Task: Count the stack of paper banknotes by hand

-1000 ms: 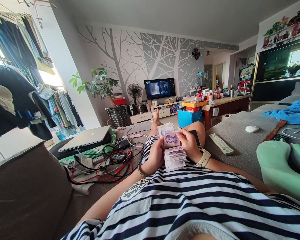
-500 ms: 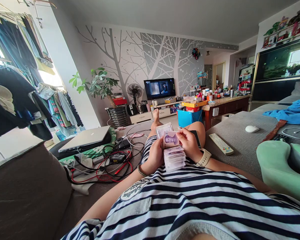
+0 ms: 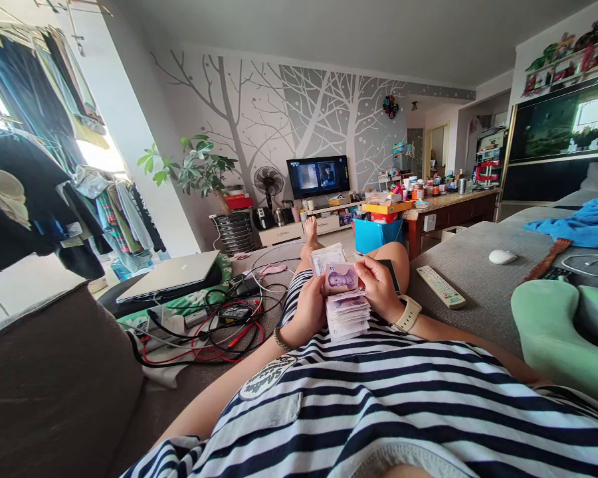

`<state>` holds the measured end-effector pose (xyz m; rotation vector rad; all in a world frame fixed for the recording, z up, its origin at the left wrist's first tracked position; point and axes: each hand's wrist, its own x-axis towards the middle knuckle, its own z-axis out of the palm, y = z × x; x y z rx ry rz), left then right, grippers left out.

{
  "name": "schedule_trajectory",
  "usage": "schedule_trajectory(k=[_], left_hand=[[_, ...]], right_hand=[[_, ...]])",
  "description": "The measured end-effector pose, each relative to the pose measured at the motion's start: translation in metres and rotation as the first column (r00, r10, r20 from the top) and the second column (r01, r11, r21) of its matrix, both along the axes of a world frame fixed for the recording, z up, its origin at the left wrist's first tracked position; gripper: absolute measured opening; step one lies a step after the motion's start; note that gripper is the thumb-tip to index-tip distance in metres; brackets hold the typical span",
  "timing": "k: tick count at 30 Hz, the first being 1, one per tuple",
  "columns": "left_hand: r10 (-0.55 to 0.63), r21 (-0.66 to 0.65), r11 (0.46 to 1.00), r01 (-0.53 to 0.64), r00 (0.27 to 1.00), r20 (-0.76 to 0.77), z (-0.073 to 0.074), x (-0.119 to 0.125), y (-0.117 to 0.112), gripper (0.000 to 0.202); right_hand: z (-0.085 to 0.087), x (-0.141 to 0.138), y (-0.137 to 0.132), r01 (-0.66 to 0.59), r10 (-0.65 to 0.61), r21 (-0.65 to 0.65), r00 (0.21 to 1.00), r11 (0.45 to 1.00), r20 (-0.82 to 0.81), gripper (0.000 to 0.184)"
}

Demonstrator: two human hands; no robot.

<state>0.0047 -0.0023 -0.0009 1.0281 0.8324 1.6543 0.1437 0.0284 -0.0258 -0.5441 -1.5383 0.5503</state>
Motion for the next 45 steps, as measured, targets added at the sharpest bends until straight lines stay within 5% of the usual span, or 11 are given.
schedule_trajectory(k=[9, 19, 25, 36, 45], left_hand=[[0.045, 0.008, 0.999, -0.044, 0.997, -0.055, 0.001, 0.001, -0.002, 0.021], [-0.044, 0.009, 0.999, 0.044, 0.999, 0.010, -0.006, 0.000, 0.005, 0.008], [-0.114, -0.035, 0.993, 0.116, 0.992, 0.048, -0.004, -0.001, 0.002, 0.013], [-0.176, -0.001, 0.984, 0.176, 0.983, 0.058, -0.010, -0.002, 0.005, 0.022], [-0.165, -0.022, 0.985, 0.169, 0.980, 0.114, -0.015, -0.005, 0.015, 0.021]], right_hand=[[-0.001, -0.001, 0.000, -0.027, 0.027, 0.008, 0.999, 1.000, -0.017, 0.037], [-0.001, -0.001, -0.003, -0.007, 0.007, 0.030, 1.000, 1.000, -0.016, 0.040], [-0.004, -0.003, 0.003, -0.119, 0.119, 0.009, 0.990, 0.993, -0.072, 0.041], [-0.011, -0.004, 0.019, 0.095, -0.098, -0.097, 0.995, 0.991, -0.029, 0.035], [-0.007, -0.004, 0.013, 0.093, -0.094, -0.050, 0.995, 0.994, -0.022, 0.031]])
